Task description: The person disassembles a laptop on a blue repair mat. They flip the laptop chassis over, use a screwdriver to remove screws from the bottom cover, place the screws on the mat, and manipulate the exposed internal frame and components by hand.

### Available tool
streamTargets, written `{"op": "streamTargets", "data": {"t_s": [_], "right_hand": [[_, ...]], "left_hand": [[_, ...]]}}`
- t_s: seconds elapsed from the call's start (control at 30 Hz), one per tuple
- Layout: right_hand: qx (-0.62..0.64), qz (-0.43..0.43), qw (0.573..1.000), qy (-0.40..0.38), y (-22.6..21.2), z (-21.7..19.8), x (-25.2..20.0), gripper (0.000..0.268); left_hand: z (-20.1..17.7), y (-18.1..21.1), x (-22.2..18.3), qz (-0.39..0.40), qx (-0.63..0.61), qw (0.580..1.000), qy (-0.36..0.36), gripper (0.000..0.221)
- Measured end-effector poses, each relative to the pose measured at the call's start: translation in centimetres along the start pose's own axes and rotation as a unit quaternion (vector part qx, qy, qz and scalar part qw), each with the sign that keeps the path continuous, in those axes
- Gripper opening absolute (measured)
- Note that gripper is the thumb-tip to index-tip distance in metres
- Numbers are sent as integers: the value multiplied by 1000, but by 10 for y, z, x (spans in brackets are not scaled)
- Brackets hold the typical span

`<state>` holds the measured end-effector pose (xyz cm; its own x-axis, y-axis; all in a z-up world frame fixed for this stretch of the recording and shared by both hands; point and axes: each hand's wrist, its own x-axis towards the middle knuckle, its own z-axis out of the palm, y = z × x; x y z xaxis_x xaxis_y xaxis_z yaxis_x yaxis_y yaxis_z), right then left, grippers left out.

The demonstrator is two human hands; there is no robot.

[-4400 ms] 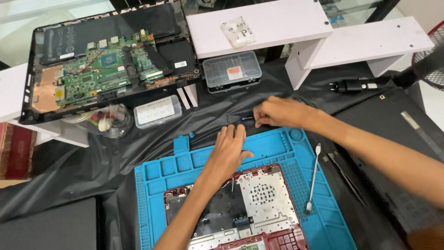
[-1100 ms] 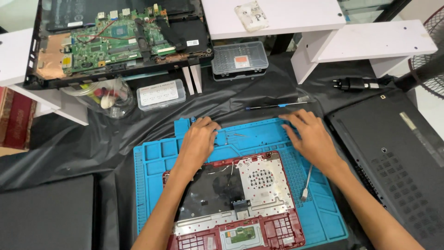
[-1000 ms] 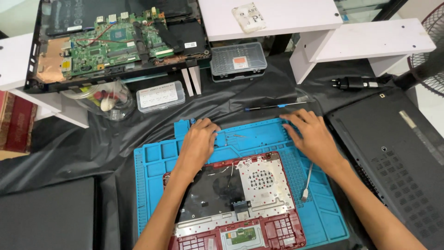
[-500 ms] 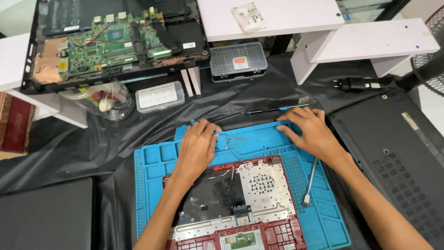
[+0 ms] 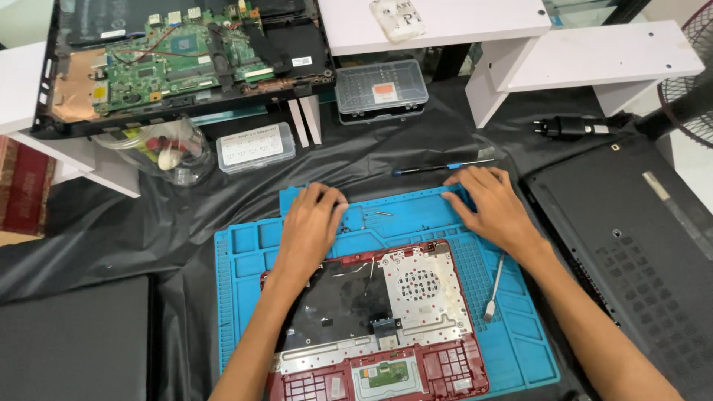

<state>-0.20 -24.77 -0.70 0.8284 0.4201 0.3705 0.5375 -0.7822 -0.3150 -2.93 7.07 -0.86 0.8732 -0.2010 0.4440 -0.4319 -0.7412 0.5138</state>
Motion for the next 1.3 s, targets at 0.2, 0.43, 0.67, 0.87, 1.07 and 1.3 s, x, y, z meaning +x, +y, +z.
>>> {"op": "streamTargets", "data": {"t_s": [0.2,0.43,0.67,0.87,1.07,1.3], "right_hand": [[-13,-22,999,19,6,1,-7,20],[-3,19,998,62,7,-18,-19,28],[-18,25,995,90,8,-21,-39,25],[-64,23,994,84,-2,-38,-44,22],[-77,72,986,133,-15,-56,-45,33],[-67,82,991,81,-30,-56,-40,36]], "left_hand": [[-44,1,-3,-17,-61,997,33,18],[-73,-31,-46,-45,-26,996,69,28],[-67,-34,-87,-139,7,982,126,30],[-64,-18,-96,-100,35,987,124,23],[-64,-14,-97,-77,27,984,161,6],[-62,-24,-98,-81,92,982,144,30]]}}
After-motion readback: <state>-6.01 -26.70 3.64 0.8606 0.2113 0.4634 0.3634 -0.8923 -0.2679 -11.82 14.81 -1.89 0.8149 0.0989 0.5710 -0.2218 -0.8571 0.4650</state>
